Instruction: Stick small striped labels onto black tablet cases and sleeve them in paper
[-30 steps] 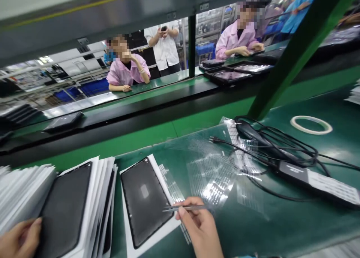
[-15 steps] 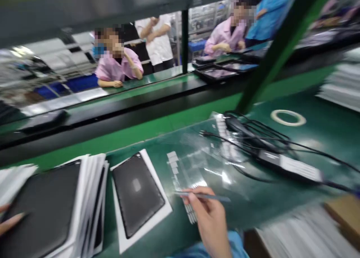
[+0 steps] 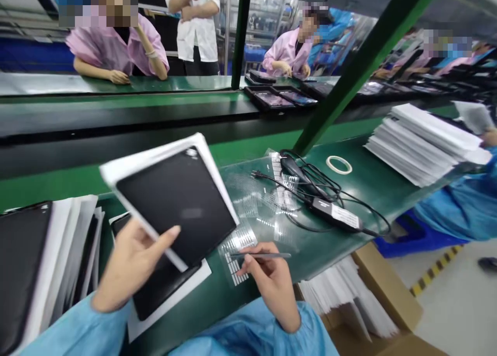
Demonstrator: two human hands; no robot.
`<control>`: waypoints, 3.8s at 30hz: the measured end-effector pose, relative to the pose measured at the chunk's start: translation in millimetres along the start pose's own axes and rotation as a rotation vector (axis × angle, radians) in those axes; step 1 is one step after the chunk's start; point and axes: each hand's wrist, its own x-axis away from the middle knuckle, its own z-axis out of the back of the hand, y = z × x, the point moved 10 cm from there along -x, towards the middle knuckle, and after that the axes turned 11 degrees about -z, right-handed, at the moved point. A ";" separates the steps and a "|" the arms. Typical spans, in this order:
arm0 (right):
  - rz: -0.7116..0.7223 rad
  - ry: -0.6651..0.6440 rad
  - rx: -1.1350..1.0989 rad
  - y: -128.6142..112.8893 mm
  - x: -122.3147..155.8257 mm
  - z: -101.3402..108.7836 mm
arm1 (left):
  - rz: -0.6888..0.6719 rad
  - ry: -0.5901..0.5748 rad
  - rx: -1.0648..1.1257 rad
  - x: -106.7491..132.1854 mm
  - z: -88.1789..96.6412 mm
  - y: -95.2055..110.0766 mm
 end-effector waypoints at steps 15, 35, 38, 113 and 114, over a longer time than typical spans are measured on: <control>-0.041 -0.021 0.013 9.5 0.1 3.9 | -0.315 -0.185 -0.312 -3.6 -55.3 23.0; -0.051 0.042 0.097 3.9 4.7 2.6 | -0.530 -0.155 -0.293 0.7 -64.7 38.3; -0.047 0.066 0.091 4.5 5.3 6.4 | -0.543 -0.125 -0.297 2.1 -63.0 38.9; 0.096 0.134 0.174 -5.7 22.2 -2.1 | -0.542 -0.160 -0.187 4.8 -67.7 31.6; 0.096 0.135 0.174 -6.0 21.9 -2.6 | -0.543 -0.161 -0.186 4.7 -67.7 32.0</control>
